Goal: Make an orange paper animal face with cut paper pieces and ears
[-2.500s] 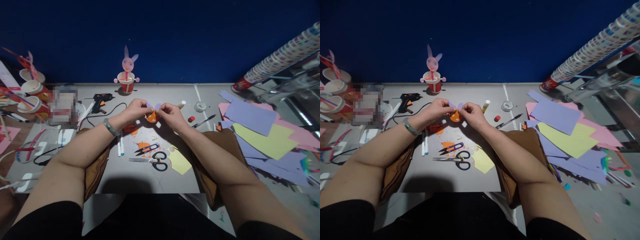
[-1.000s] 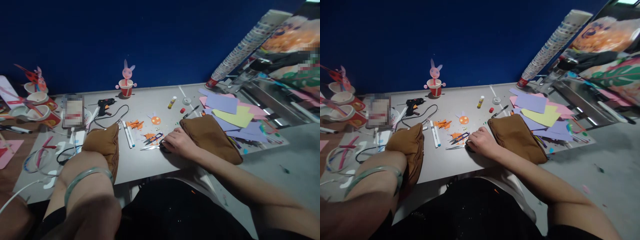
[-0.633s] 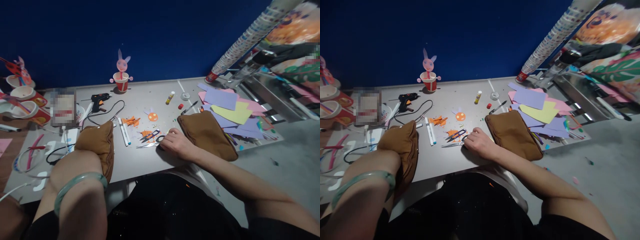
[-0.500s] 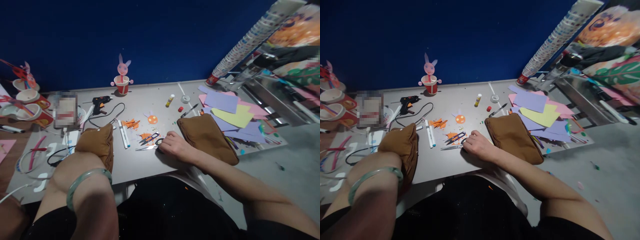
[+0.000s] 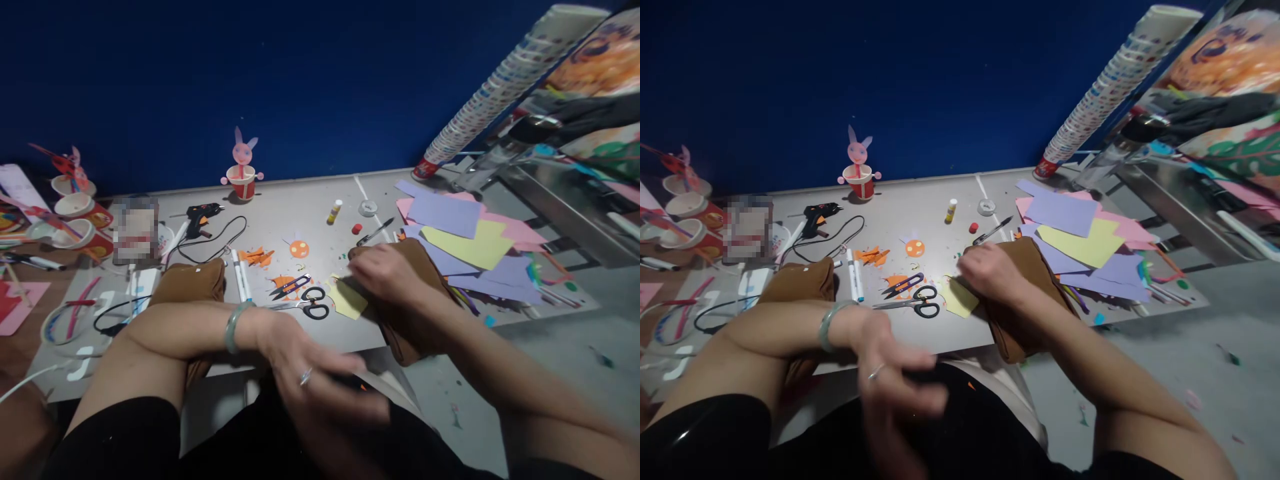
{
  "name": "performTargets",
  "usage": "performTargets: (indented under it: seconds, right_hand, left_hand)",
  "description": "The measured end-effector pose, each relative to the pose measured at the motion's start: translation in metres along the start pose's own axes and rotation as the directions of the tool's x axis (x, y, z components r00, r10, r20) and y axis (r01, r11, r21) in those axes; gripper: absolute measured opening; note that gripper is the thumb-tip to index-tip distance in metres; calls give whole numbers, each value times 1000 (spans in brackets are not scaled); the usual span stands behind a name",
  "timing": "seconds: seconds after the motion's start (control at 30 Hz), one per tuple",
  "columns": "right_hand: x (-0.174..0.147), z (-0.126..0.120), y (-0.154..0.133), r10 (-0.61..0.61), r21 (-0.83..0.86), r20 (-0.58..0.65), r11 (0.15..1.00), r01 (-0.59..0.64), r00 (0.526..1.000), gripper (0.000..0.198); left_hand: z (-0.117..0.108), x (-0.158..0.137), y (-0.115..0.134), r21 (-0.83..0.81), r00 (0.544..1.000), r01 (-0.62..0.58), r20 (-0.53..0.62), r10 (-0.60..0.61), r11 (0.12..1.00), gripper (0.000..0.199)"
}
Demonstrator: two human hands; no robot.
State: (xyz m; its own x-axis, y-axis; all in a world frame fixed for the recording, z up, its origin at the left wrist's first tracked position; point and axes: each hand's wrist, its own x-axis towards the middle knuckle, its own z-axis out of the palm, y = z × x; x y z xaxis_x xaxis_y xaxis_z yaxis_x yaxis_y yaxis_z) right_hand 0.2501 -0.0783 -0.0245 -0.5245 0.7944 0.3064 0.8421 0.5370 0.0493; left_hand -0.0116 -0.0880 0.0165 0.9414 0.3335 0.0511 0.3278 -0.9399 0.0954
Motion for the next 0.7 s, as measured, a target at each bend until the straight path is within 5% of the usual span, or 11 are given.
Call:
performTargets:
  seconds: [0.1,0.17,0.23,0.3,0.5,0.7]
  right_hand:
    - [4,-3,52,356,-191,198,928,-320,913,27]
    - [7,-1,82,507,-273,341,859,-432,792,27]
    - [11,5,104,519,-284,404,854,-436,754,30]
    - [15,12,117,492,-281,481,871,-403,726,35]
    - [23,30,129,393,-244,484,919,-311,782,22]
    - [10,19,139,292,-235,364,948,-216,884,15]
  left_hand:
    - [8,16,-21,9,939,-332,-86,332,943,43]
    - [15,23,-30,119,988,-104,-100,117,987,47]
    - [23,29,-37,173,991,130,-34,-126,976,51]
    - [31,33,-42,202,979,195,22,-203,960,56]
    - [41,35,-56,212,943,265,145,-298,941,87]
    - [35,39,-60,124,910,321,233,-342,939,92]
